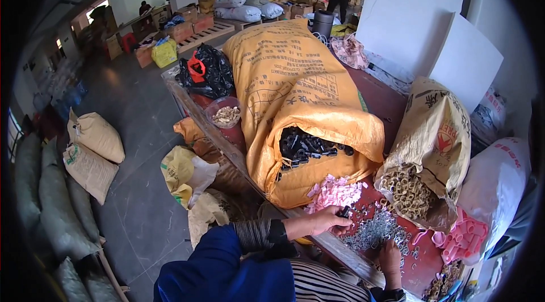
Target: The person picks up a black component and a pink sleeve, fits the component into the sleeve, and then attaches a small metal clip to the assembly. They repeat this process multiple times, eventually placing a finished item into a white bag.
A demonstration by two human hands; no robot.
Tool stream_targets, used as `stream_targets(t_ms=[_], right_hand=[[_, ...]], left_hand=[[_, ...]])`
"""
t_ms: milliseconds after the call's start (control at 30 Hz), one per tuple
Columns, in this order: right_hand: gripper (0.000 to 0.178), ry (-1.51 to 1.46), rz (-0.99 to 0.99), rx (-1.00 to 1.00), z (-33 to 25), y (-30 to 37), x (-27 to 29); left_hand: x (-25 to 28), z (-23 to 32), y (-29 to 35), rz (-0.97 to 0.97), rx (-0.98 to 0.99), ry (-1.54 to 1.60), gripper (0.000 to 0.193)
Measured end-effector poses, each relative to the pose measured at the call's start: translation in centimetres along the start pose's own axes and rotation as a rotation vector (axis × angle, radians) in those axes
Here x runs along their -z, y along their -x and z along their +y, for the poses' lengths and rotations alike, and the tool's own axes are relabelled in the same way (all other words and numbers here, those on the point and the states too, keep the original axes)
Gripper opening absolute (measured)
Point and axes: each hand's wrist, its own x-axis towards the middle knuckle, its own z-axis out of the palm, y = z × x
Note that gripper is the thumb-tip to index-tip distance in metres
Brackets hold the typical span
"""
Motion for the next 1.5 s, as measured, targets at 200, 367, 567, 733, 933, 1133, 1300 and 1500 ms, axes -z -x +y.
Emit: stream_targets(t_ms=[200,367,567,733,933,1133,1300,1500], right_hand=[[0.007,-0.075,0.040,-0.034,0.5,0.4,0.3],[0.008,-0.175,0.110,-0.082,1.7,2.6,1.2],[0.011,-0.326,0.114,-0.253,2.6,2.2,2.9],[0.016,-0.296,0.333,-0.229,3.0,2.3,3.0],[0.016,-0.246,0.206,-0.087,2.2,3.5,2.4],[0.011,-0.061,0.080,0.000,1.5,1.8,0.6],[0.008,0.050,-0.013,-0.078,1.4,0.8,-0.2],[0.010,-0.496,0.074,-0.169,1.8,1.1,0.9]], left_hand=[[-1.1,-0.5,0.3,0.029,-0.026,-0.115,0.020],[-2.3,-1.6,-0.3,0.016,-0.034,-0.164,0.019],[-2.4,-0.2,0.4,0.039,-0.075,-0.232,0.017],[-1.6,-0.2,-0.5,0.087,0.022,-0.237,0.014],[-1.8,-1.1,-0.8,0.083,0.062,-0.213,0.014],[-1.8,-1.4,-0.7,0.090,0.064,-0.213,0.014],[-1.2,-1.4,-0.9,0.099,0.068,-0.199,0.015],[-1.9,-1.2,-1.5,0.084,0.048,-0.224,0.017]])
